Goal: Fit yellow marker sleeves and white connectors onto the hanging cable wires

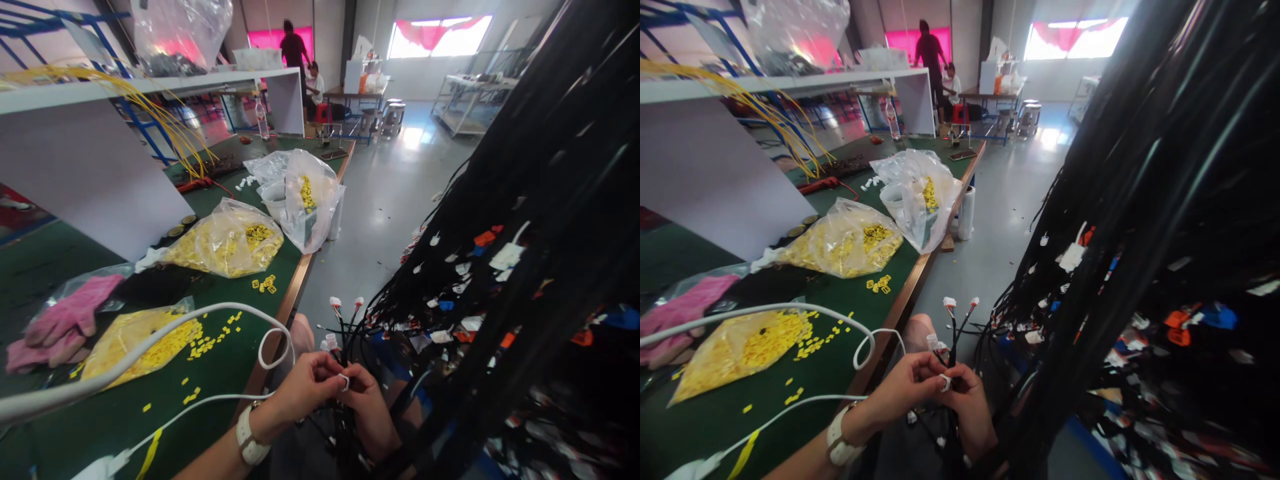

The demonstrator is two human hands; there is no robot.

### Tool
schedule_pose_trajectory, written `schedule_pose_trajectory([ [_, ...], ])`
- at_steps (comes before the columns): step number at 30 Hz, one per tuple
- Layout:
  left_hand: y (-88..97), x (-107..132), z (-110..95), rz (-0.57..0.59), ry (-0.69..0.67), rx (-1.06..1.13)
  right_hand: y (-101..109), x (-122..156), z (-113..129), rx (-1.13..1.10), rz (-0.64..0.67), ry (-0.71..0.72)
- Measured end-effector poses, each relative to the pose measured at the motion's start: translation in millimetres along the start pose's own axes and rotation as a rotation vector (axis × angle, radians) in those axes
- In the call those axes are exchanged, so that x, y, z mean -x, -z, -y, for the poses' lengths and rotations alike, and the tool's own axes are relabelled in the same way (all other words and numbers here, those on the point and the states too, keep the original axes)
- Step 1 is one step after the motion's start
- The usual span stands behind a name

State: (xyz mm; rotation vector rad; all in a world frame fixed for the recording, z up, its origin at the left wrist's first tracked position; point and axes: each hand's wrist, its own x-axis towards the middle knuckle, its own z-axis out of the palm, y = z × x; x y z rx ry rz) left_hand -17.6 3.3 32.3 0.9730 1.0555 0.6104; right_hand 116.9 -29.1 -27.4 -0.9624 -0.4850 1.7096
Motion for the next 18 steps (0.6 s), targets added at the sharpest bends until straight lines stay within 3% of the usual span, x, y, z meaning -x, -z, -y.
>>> schedule_pose_trajectory([
  [18,-1.0,-1.6,3.4,-0.029,-0.076,-0.048,0.3,-0.4,-3.2,0.0,-0.014,0.013],
])
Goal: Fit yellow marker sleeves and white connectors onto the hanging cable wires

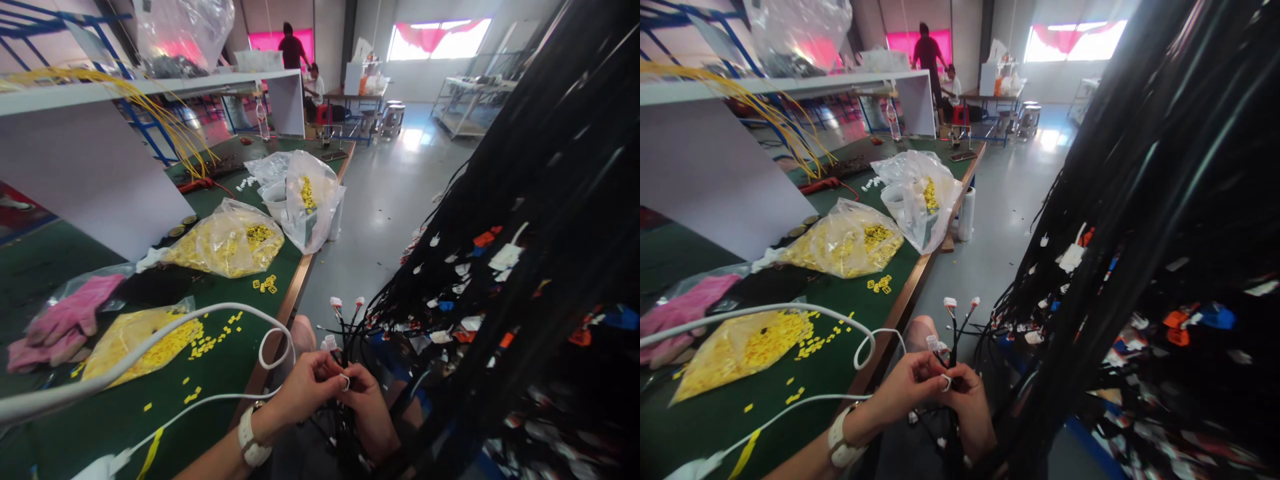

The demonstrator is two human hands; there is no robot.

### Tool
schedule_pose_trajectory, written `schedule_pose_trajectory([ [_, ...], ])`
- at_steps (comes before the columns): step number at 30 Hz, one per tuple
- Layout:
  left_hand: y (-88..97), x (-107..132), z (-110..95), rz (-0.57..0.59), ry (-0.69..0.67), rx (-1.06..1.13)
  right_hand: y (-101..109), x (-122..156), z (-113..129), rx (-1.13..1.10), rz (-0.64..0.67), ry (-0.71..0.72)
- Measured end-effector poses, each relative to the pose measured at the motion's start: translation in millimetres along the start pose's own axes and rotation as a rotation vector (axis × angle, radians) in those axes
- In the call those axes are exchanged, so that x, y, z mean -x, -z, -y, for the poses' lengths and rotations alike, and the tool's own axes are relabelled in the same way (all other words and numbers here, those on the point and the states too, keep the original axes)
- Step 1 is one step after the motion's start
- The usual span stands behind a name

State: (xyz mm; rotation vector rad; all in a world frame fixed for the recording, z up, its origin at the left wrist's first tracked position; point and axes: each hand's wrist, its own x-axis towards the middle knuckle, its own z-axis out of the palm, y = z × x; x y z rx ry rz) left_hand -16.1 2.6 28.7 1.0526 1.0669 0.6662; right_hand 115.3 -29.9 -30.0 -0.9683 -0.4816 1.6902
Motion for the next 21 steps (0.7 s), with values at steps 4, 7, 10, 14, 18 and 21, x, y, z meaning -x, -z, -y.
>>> schedule_pose_trajectory([
  [4,0.3,-0.9,3.2,-0.025,-0.011,-0.022,0.6,-0.5,0.0,0.043,-0.01,0.02],
  [7,-0.1,-0.8,5.9,-0.05,-0.026,-0.031,0.2,-1.5,1.1,0.09,-0.01,0.055],
  [10,-0.7,0.2,6.8,-0.051,-0.029,-0.016,-1.0,-2.1,2.5,0.12,-0.021,0.068],
  [14,-1.2,1.6,6.5,-0.044,-0.036,-0.021,-1.3,-1.5,2.7,0.135,-0.038,0.067],
  [18,-1.8,2.7,7.5,-0.032,-0.058,-0.043,-0.4,-1.1,1.6,0.128,-0.04,0.045],
  [21,-2.9,3.7,7.7,-0.055,-0.081,-0.11,-0.3,-1.3,2.7,0.143,-0.039,0.045],
])
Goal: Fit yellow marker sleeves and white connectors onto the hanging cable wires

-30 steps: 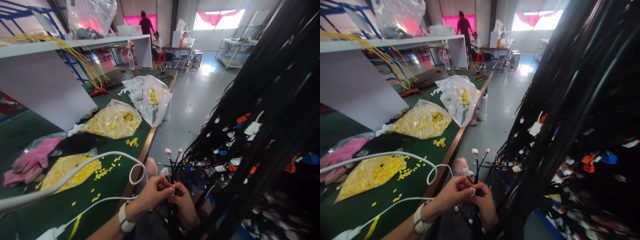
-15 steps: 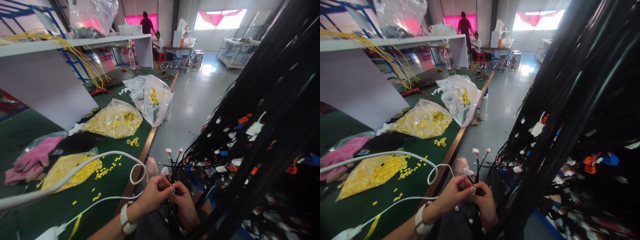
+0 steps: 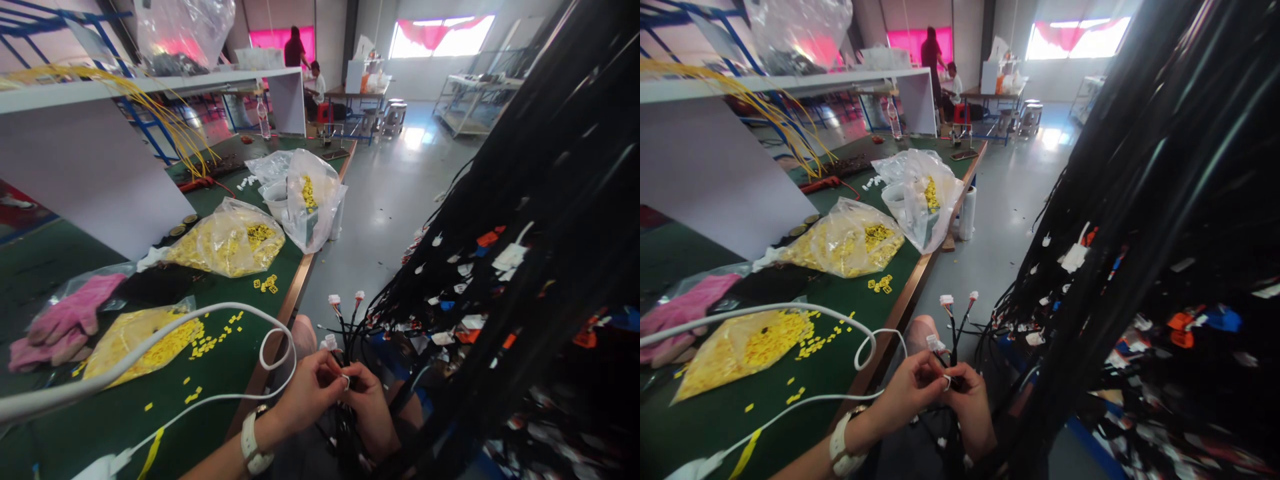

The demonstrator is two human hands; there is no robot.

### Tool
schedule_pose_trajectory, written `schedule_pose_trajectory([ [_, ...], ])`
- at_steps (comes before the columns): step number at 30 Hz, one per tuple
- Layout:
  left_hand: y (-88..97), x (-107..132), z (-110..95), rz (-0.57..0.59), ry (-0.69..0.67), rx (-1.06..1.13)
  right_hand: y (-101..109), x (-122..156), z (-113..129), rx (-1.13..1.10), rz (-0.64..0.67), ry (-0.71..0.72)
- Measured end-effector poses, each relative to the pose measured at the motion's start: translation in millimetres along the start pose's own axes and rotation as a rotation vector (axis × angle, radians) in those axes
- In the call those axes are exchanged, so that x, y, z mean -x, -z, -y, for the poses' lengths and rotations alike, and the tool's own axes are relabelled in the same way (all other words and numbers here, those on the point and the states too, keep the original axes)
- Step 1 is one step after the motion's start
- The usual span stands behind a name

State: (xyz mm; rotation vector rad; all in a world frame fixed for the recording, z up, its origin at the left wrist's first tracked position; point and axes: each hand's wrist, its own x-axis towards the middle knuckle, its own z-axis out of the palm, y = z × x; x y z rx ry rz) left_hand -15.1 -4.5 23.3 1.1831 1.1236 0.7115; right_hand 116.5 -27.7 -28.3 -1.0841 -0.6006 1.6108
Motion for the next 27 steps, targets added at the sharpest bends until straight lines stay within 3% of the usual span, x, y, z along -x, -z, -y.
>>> schedule_pose_trajectory([
  [7,-1.8,1.9,-4.5,-0.039,-0.039,-0.108,-0.2,-0.3,1.6,0.019,0.02,0.013],
  [19,2.5,-4.9,9.9,0.016,0.077,0.172,-4.5,2.0,5.8,0.001,0.013,0.022],
  [27,2.7,-4.3,0.0,-0.002,0.155,0.177,-0.4,0.2,-0.2,0.0,0.005,-0.003],
])
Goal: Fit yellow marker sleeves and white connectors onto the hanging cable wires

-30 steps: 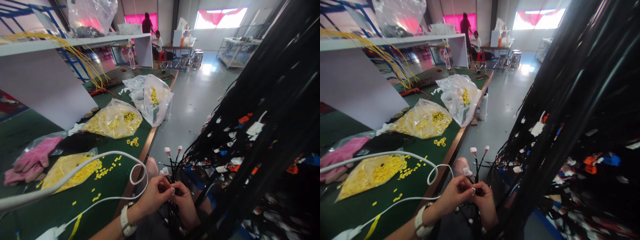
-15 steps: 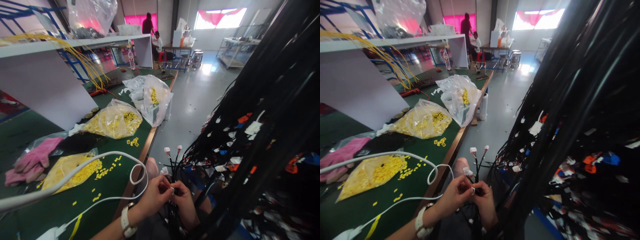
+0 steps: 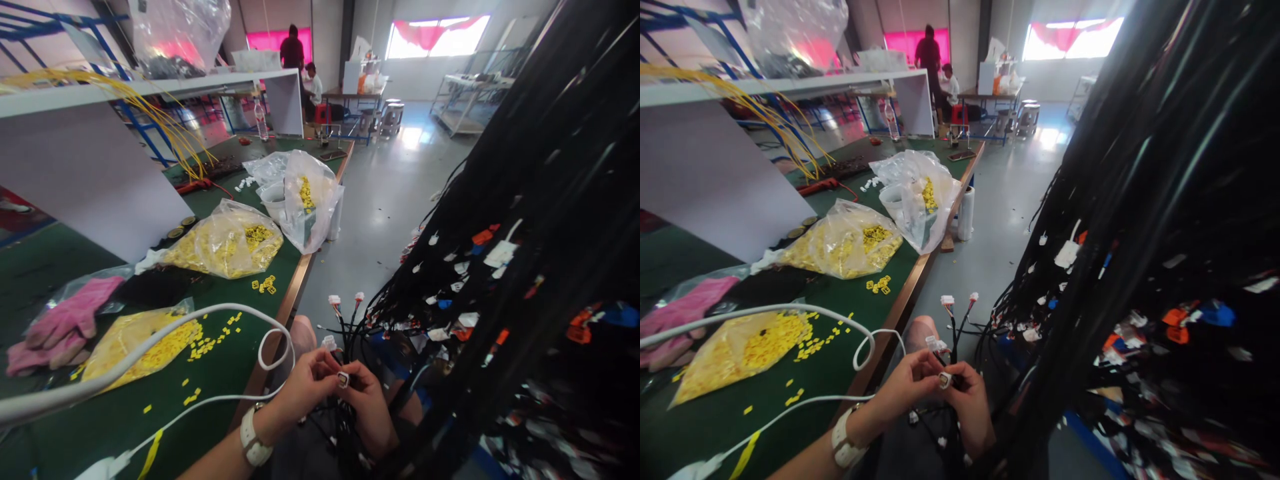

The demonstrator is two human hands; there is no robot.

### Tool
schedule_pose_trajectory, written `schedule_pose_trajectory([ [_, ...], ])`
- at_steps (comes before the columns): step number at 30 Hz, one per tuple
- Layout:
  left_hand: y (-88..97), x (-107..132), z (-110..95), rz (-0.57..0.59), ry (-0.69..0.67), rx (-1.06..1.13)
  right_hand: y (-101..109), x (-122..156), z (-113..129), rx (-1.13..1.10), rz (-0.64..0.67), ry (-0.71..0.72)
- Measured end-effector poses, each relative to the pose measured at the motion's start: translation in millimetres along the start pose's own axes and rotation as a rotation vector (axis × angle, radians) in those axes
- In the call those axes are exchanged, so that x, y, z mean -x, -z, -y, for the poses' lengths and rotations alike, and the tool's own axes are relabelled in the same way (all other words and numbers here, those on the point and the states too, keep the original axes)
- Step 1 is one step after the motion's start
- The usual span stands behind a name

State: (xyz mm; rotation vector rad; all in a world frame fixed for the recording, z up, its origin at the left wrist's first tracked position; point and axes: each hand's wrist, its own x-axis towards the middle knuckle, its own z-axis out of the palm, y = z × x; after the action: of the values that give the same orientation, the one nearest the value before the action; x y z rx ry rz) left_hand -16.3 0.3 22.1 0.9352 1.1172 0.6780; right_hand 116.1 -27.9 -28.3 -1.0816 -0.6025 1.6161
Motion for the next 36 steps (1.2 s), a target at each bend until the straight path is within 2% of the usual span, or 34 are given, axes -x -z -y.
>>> schedule_pose_trajectory([
  [10,1.1,-2.5,4.1,-0.023,-0.018,-0.009,-5.9,2.8,3.5,-0.024,-0.009,-0.03],
  [16,-2.2,-0.9,-3.8,-0.118,0.015,0.059,-6.5,4.3,5.5,-0.024,0.046,-0.022],
  [22,-5.4,-1.5,-4.9,-0.101,-0.026,0.112,-3.2,4.8,0.7,-0.018,0.085,0.013],
  [26,-2.8,-2.6,4.0,-0.095,-0.1,-0.034,-2.9,3.0,-1.2,0.037,0.078,0.02],
  [30,3.0,-0.7,6.6,-0.183,-0.179,-0.307,5.8,2.8,-4.4,0.141,-0.012,0.042],
  [32,4.9,0.7,3.2,-0.213,-0.25,-0.377,8.4,5.6,-3.3,0.176,-0.047,0.052],
  [34,5.5,1.4,-2.2,-0.232,-0.312,-0.407,6.6,9.9,-0.8,0.168,0.048,0.042],
  [36,5.6,1.0,-7.3,-0.243,-0.351,-0.426,1.5,13.8,0.7,0.147,0.211,0.002],
])
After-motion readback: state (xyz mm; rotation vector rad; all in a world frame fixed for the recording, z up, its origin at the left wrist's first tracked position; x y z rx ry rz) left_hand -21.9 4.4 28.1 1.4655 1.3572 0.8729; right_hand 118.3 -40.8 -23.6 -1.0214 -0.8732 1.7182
